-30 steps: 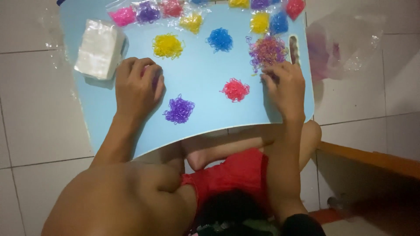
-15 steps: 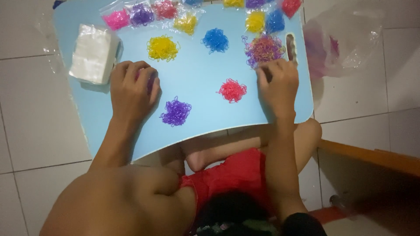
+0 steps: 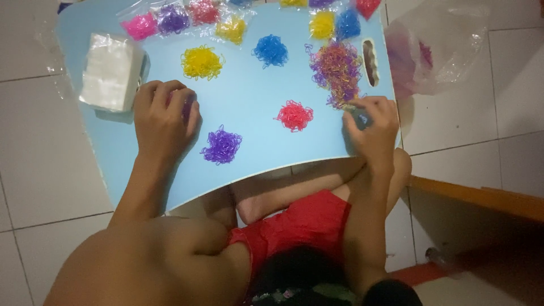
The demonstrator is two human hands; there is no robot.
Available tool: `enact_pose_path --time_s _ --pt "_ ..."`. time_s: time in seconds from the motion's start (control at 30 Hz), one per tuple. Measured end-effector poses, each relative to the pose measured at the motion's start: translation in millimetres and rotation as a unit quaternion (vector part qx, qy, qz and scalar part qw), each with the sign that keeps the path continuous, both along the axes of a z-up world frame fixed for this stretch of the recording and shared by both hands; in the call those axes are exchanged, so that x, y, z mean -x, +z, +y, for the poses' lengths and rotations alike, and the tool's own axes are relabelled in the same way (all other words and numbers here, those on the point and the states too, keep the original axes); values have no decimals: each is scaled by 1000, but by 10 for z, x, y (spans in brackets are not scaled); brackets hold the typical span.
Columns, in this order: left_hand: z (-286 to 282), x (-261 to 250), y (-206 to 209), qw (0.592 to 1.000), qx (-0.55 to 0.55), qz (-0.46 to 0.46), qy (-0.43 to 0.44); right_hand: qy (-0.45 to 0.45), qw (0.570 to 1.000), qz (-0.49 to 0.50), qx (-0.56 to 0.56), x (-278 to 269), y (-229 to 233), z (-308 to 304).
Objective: Sorting and arranging small colorful rubber bands on a light blue tray while sitting on the floor.
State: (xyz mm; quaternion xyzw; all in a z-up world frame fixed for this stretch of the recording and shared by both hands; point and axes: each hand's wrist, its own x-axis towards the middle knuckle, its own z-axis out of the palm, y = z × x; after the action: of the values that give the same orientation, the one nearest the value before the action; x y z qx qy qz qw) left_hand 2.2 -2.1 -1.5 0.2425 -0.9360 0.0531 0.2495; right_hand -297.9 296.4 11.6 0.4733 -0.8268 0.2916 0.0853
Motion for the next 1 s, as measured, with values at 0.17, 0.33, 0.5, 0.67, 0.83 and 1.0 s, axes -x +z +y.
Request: enact_pose_path --time_s 0.17,0.33,0.5,0.67,0.83,1.0 --pt "57 38 141 1000 -10 4 -1 24 998 45 -27 -152 63 -215" --pt "15 22 39 1000 -2 5 -3 -58 998 -1 -11 -150 179 -232" --pt "37 37 87 1000 -14 3 -1 -65 989 -119 53 -32 119 -32" --pt "47 25 70 999 -34 7 -8 -32 995 -98 -10 151 6 350" --pt "32 15 23 1000 -11 -1 -5 -59 994 -90 -11 206 -141 374" --pt "58 24 93 1000 -23 3 -1 -77 993 -87 9 37 29 167"
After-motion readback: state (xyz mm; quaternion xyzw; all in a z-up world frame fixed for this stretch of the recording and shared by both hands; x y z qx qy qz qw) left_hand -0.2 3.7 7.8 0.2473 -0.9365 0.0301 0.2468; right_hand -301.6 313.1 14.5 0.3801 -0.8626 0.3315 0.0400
